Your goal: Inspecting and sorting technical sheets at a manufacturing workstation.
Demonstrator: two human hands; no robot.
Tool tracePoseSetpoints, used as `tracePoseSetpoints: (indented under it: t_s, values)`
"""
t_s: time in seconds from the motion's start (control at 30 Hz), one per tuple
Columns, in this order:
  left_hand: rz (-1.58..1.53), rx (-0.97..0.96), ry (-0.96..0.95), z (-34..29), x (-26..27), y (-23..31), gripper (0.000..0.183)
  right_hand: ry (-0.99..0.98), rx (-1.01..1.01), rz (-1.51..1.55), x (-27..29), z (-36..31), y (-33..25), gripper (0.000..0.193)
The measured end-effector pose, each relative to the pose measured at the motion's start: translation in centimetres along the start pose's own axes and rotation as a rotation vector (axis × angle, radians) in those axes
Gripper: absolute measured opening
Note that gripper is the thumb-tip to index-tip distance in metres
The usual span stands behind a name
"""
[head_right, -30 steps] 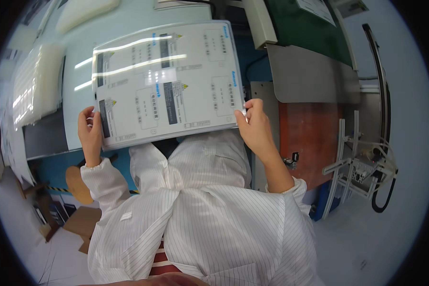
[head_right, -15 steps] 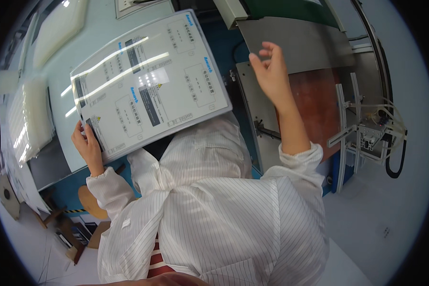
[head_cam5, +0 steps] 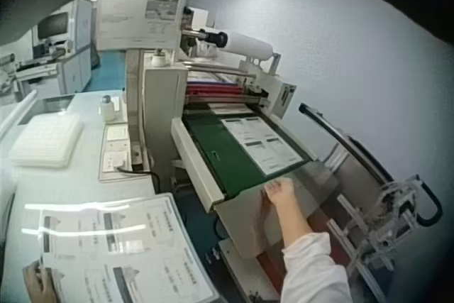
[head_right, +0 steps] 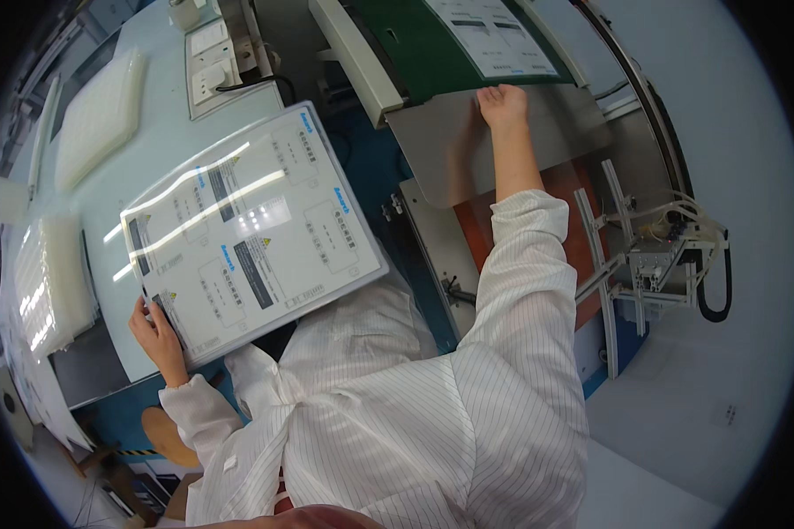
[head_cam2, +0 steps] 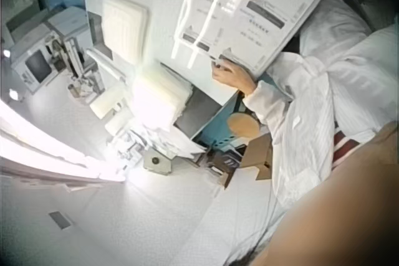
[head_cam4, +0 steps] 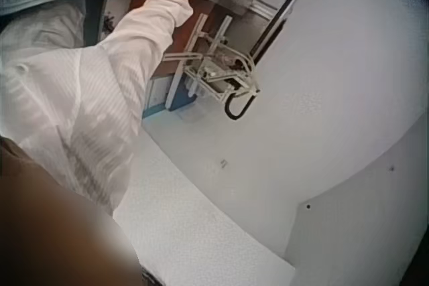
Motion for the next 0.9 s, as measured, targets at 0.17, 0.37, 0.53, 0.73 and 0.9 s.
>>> tracePoseSetpoints:
  t_s: [0.17,0.37,0.53,0.73,0.9]
  values:
    - [0.036,-0.025,0.028,0.2,0.1,0.6,0.034,0.074,-0.070,0.048,1.2,2.6,-2.4,0.042]
    - [0.086,-0.002,0.017,0.0,0.5,0.2,0.033,0.186,-0.095,-0.050,3.8,5.5,-3.6,0.018]
    - [0.052,0.030,0.004,0.8,0.4,0.9,0.033,0.216,0.161,-0.273,6.0,5.6,-4.3,0.009]
    - [0.055,0.024,0.015,0.6,1.1,1.8,0.031,-0.254,0.589,-0.482,-3.3,-6.4,-2.1,0.015]
    - [0.046,0.047,0.054,-0.1,1.4,1.4,0.030,-0.860,0.593,-0.466,-9.5,-20.6,0.4,0.027]
Point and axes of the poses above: each hand's wrist, its own z-axis towards the middle knuckle, its own x-axis out of the back of the hand, y = z × x, the point moved 1 cm from there along z, towards the middle knuckle, and after that the axes turned 12 degrees about -x, right-handed, at the moved point
